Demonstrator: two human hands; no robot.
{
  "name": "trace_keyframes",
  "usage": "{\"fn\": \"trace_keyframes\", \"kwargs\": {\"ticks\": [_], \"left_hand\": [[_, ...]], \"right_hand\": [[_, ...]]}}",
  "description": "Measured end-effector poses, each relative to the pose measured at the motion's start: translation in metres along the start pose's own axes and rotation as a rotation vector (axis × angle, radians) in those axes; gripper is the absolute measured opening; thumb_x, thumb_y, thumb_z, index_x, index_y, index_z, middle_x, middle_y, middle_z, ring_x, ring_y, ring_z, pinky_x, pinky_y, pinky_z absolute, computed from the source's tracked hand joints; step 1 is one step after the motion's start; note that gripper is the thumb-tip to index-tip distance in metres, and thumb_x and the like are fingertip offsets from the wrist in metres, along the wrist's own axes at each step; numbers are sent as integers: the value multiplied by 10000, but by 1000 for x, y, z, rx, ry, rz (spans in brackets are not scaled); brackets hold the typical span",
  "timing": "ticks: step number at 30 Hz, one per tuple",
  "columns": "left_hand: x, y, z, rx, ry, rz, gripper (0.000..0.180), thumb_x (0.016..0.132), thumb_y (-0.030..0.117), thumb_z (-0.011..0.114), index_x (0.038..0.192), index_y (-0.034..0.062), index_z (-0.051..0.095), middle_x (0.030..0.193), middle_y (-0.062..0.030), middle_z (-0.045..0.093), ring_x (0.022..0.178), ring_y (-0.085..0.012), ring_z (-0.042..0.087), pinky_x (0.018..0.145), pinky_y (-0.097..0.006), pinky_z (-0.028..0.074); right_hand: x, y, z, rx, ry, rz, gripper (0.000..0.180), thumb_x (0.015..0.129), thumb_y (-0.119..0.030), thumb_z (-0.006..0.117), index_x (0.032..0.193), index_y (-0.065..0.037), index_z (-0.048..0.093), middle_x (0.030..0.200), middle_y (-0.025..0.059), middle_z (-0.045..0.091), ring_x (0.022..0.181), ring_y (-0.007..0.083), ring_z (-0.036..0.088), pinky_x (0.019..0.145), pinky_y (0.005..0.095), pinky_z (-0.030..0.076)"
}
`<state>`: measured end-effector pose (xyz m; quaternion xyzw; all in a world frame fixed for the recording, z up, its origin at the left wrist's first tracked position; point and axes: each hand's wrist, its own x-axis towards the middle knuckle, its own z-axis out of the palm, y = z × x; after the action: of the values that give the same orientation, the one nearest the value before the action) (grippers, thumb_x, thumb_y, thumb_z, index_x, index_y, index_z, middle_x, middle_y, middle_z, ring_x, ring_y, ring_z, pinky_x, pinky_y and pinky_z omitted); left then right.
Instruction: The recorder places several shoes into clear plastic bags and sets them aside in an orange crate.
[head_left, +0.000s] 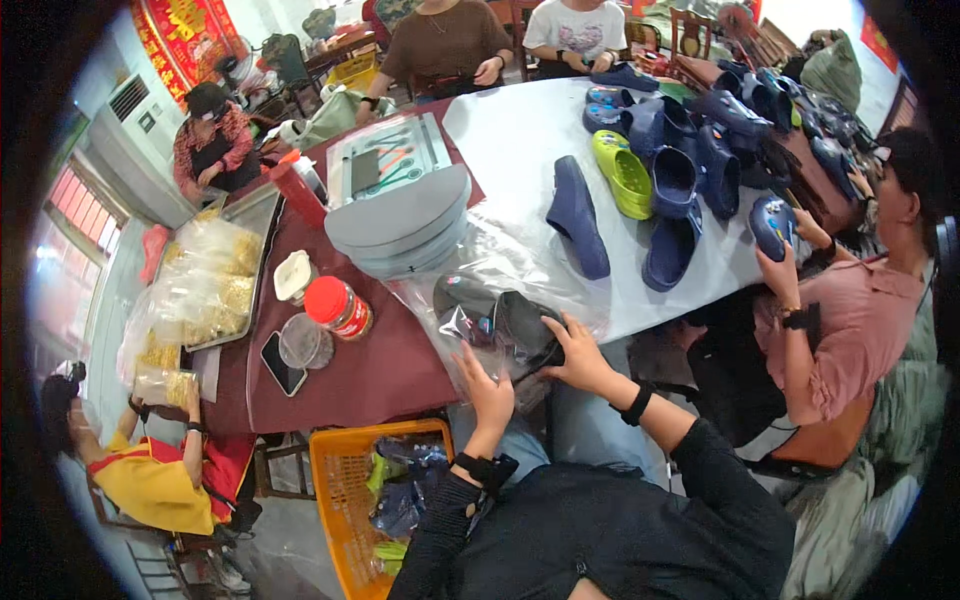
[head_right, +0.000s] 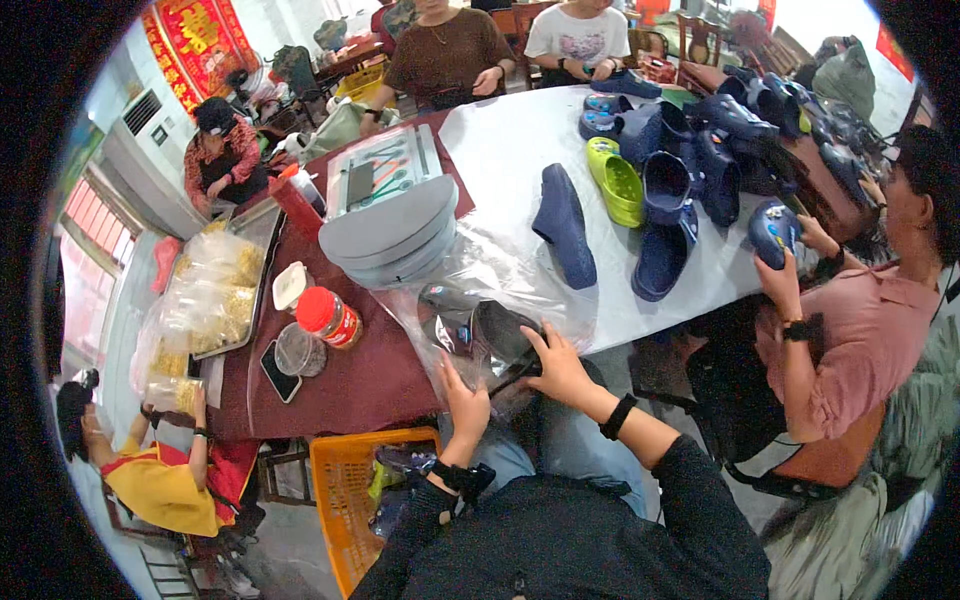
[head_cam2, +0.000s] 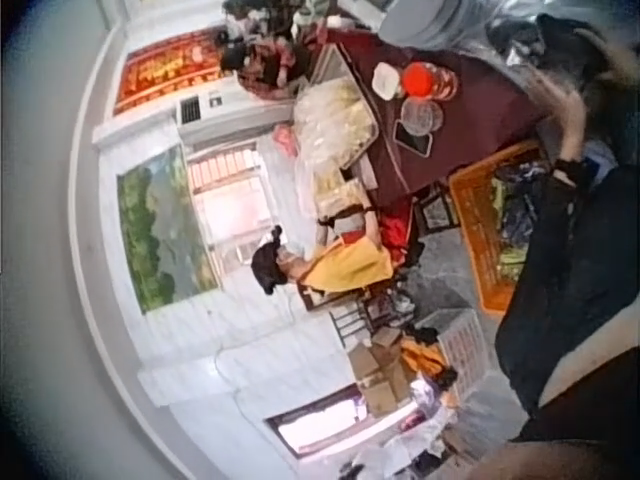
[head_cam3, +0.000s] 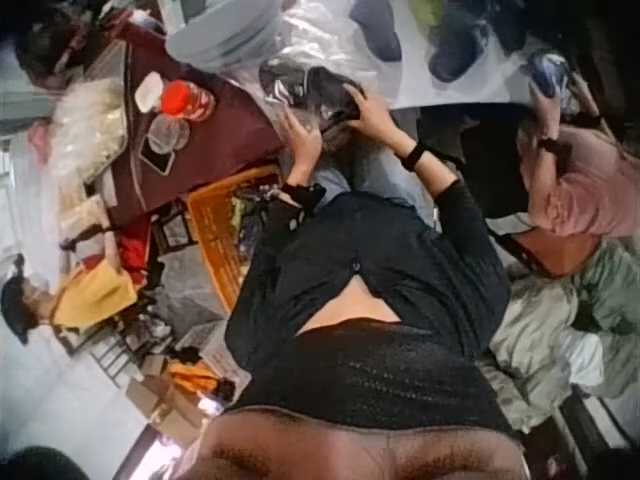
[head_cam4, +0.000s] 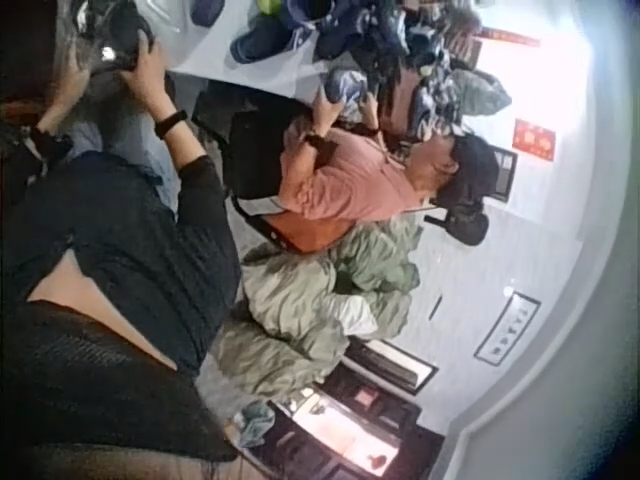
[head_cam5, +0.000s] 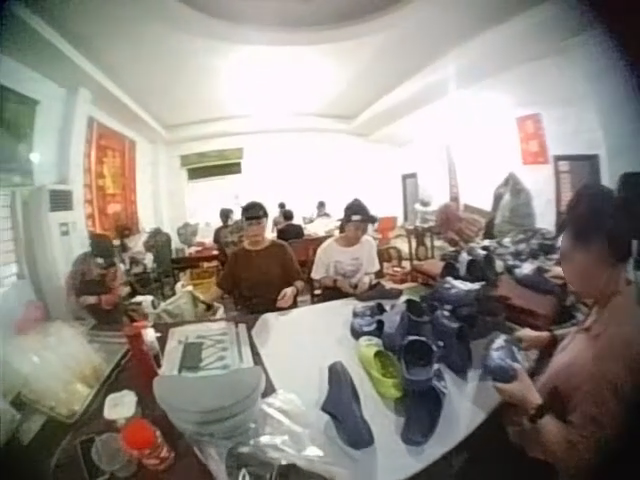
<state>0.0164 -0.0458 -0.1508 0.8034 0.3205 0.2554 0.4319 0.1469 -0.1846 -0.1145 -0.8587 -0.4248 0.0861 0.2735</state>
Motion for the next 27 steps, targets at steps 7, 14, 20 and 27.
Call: {"fn": "trace_keyframes", "kwargs": {"ticks": [7,14,20,27], "left_hand": [[-1,-9,8,49,-104,7,662,891,140,482,1441,6,139,1422,-376,131,1338,-483,149,1103,-449,150],[4,-11,13,-133,-57,113,540,978,213,323,1452,25,146,1449,-291,194,1353,-413,187,1089,-424,195],[10,5,-2,-106,-55,144,497,982,179,293,1430,-14,200,1479,-257,160,1377,-390,140,1113,-407,141],[26,21,-18,-149,39,208,477,981,148,312,1417,-27,228,1491,-248,124,1396,-361,90,1129,-391,95]], "right_hand": [[-7,11,7,223,23,177,830,624,-230,813,1266,69,381,1202,260,483,1150,389,449,986,414,363],[-8,-2,20,1321,174,475,575,766,-81,673,1262,38,408,1112,128,536,1026,166,509,866,284,422],[-23,-17,27,1190,197,293,594,721,-21,633,1272,42,419,1071,82,579,926,135,559,798,265,457],[-44,-18,19,681,493,166,603,720,-94,708,1264,-8,463,1084,182,603,986,220,578,876,306,436]]}}
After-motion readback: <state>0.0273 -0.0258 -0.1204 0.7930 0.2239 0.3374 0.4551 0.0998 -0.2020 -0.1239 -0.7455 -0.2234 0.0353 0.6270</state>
